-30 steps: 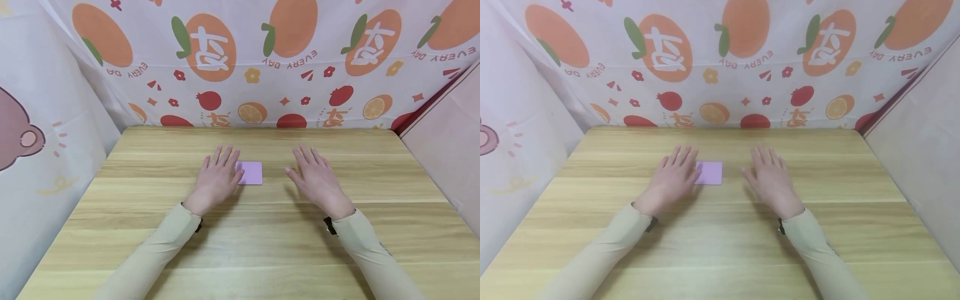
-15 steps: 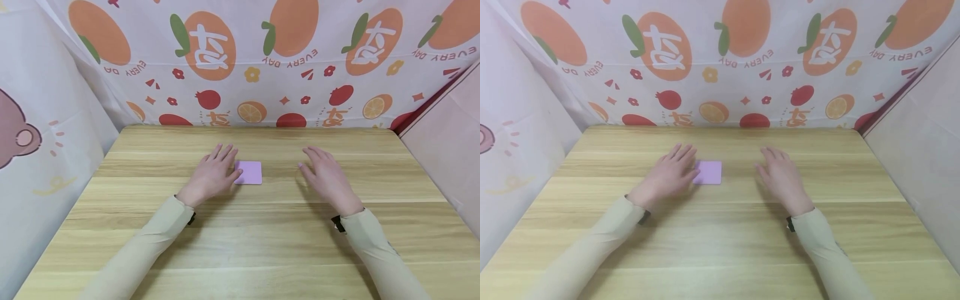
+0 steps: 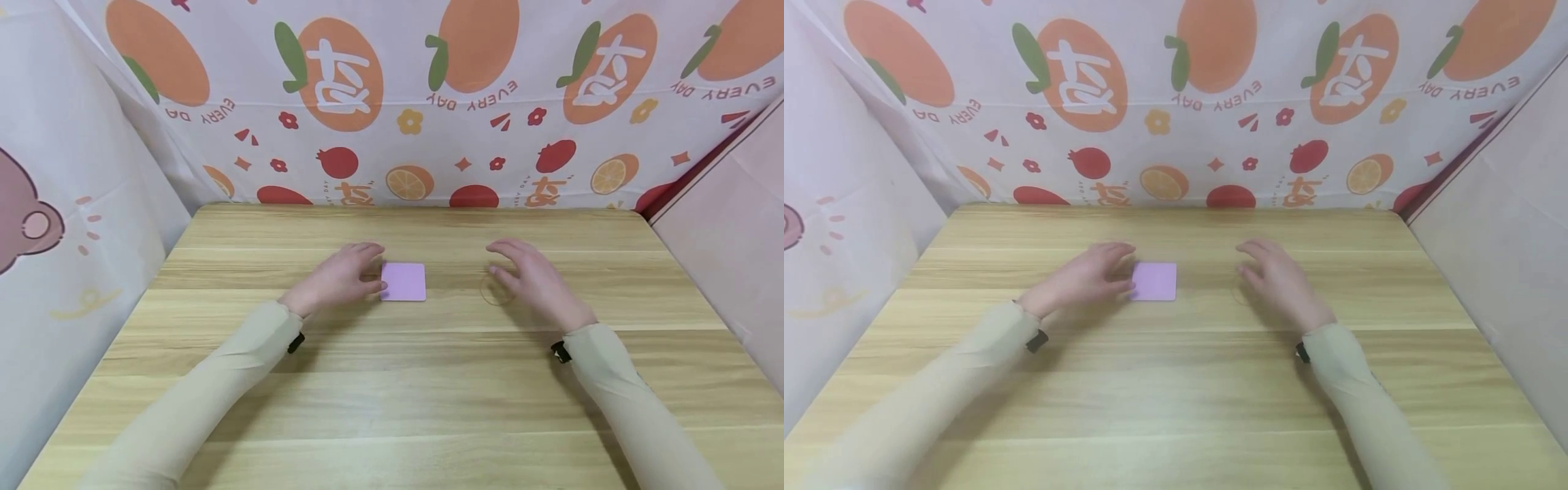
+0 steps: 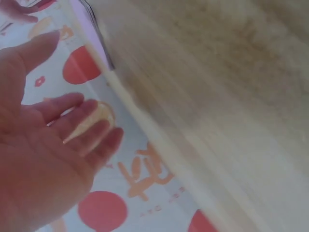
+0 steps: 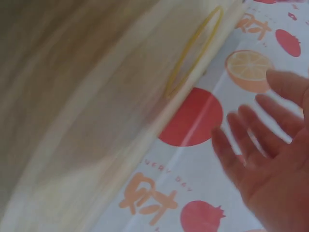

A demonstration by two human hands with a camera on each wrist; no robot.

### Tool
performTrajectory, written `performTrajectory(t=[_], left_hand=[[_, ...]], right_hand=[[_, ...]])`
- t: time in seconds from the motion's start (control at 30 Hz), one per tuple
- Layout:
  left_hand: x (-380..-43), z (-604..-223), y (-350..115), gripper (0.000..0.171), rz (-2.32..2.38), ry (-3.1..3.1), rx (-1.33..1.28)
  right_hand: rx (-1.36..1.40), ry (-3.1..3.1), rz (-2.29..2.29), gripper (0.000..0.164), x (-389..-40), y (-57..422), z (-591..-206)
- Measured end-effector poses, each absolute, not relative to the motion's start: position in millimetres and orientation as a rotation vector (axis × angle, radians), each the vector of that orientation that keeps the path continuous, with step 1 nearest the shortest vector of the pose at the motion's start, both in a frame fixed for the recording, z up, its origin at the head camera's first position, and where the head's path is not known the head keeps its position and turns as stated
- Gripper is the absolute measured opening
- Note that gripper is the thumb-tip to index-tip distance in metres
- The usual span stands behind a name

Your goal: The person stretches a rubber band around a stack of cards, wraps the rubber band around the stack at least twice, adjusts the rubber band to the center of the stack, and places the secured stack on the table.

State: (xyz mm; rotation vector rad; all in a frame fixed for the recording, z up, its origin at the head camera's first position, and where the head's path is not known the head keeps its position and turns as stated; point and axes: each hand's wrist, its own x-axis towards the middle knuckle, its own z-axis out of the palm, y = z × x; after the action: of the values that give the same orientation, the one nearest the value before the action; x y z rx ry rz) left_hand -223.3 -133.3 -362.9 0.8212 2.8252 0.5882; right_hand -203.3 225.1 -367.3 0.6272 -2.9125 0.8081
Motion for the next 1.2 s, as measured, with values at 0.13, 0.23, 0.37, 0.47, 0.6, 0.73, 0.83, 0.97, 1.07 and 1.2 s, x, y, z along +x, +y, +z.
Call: performTrajectory(t=[0.13,0.23,0.37,0.47,0.6,0.73,0.83,0.97,1.07,1.2], left_hand=[[-234,-366,-136,0.069,0.728,2.722,0.826],[-239,-367,-136,0.070,0.805,2.651,0.783],[-244,-368,-133,0.071,0.846,2.587,0.736],[-247,-370,-130,0.070,0.861,2.560,0.755],[-251,-375,-127,0.071,0.870,2.538,0.802],[-251,-377,-123,0.071,0.861,2.534,0.835],[-250,-377,-121,0.069,0.842,2.544,0.866],[-250,-378,-120,0.068,0.818,2.563,0.924],[-250,-379,-119,0.068,0.803,2.576,0.929],[-248,-380,-118,0.076,0.751,2.618,0.882]], right_hand=[[0.708,-2.946,0.897,0.042,-213,232,-371],[0.748,-2.970,0.914,0.041,-220,235,-373],[0.779,-2.985,0.926,0.040,-227,237,-375],[0.795,-3.008,0.965,0.038,-231,238,-378],[0.807,-3.050,0.985,0.035,-235,240,-382],[0.801,-3.062,0.967,0.032,-238,243,-385],[0.791,-3.078,0.956,0.031,-241,245,-385],[0.762,-3.101,0.957,0.030,-245,248,-386],[0.756,-3.110,0.961,0.029,-248,249,-386],[0.765,-3.118,0.952,0.028,-250,250,-386]])
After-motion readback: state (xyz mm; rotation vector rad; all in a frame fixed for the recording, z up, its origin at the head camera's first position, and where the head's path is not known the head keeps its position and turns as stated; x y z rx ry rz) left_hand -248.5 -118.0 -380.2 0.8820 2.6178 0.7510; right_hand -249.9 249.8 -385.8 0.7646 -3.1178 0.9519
